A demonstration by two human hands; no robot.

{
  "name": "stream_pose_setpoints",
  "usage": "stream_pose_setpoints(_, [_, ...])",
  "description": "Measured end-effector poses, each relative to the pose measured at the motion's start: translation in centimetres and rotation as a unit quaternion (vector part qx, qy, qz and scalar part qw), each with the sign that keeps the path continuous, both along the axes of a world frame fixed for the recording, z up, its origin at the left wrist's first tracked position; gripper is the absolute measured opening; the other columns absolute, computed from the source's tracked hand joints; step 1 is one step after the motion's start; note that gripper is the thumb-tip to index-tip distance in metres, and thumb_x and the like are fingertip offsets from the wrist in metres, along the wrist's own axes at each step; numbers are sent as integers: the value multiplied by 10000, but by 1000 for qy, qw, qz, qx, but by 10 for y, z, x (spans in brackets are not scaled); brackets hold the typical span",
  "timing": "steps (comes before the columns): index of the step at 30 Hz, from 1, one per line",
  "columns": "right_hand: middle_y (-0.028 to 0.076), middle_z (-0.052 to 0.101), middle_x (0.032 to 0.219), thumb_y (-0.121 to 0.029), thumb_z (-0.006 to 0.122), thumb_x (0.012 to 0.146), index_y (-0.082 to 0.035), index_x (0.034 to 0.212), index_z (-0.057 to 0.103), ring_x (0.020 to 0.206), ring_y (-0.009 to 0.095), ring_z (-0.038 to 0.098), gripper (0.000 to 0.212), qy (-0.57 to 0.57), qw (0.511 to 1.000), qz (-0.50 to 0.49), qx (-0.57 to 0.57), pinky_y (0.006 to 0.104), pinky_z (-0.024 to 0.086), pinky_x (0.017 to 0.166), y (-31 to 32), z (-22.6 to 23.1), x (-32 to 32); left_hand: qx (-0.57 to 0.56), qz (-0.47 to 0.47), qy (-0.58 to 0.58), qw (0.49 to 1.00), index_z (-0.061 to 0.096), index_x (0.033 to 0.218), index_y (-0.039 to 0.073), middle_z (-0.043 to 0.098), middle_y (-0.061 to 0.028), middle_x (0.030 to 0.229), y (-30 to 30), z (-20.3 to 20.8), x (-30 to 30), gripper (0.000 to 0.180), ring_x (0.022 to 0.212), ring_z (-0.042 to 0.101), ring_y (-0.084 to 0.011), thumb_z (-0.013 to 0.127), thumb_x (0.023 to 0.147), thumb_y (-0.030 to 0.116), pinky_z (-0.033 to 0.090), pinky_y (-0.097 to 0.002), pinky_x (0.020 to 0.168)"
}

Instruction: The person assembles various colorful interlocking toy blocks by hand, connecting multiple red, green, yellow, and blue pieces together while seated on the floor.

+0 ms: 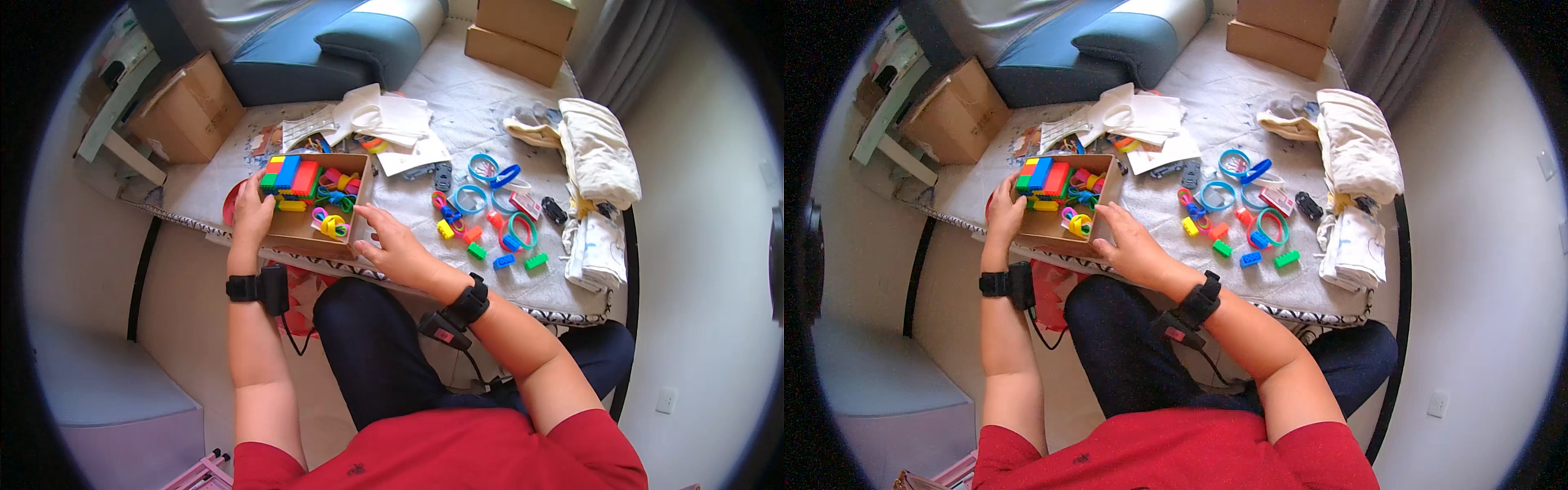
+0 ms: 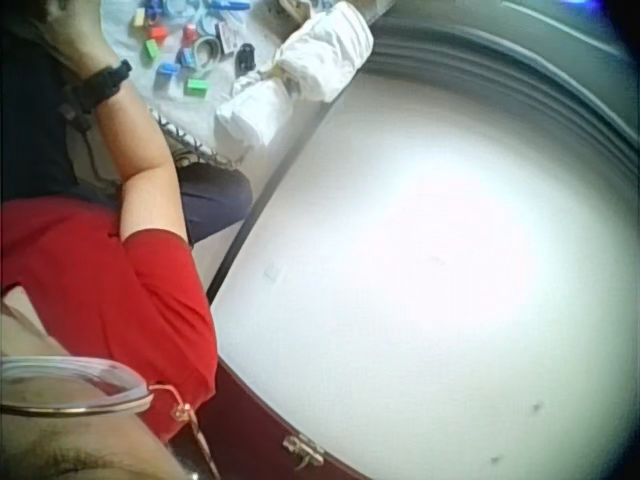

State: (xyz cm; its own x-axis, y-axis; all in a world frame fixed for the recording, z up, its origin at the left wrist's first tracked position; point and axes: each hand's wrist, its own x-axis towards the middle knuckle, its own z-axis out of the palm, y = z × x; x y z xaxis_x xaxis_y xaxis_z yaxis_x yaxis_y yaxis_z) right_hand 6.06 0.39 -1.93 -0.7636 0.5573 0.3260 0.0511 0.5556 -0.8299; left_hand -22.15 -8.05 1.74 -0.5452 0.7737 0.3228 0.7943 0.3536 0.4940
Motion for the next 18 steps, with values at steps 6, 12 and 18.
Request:
stream_pose_setpoints(6, [159,452,1374,-94,663,885,-80,1380,465,1196,278,538,533,26,1000,-11,-13,360,507,960,8,3,46,92,-154,39,983,576,1244,53,611,-181,1204,40,35,112,409,1163,549,-361,629,841,96,419,-427,1020])
stream_pose_setpoints(12, [200,574,1224,-109,666,861,-12,1196,586,1166,368,540,357,53,996,-69,24,405,441,978,26,23,122,129,-280,10,951,631,1181,48,645,-156,1176,74,37,214,349,1110,599,-327,667,836,78,456,-388,971])
stream_pose_setpoints(18, [122,655,1056,10,623,809,-47,1133,638,1016,328,576,329,-33,985,-129,110,385,463,901,47,12,210,67,-364,-63,927,658,1107,56,640,-137,1007,87,-2,276,246,993,607,-305,636,862,69,487,-379,865])
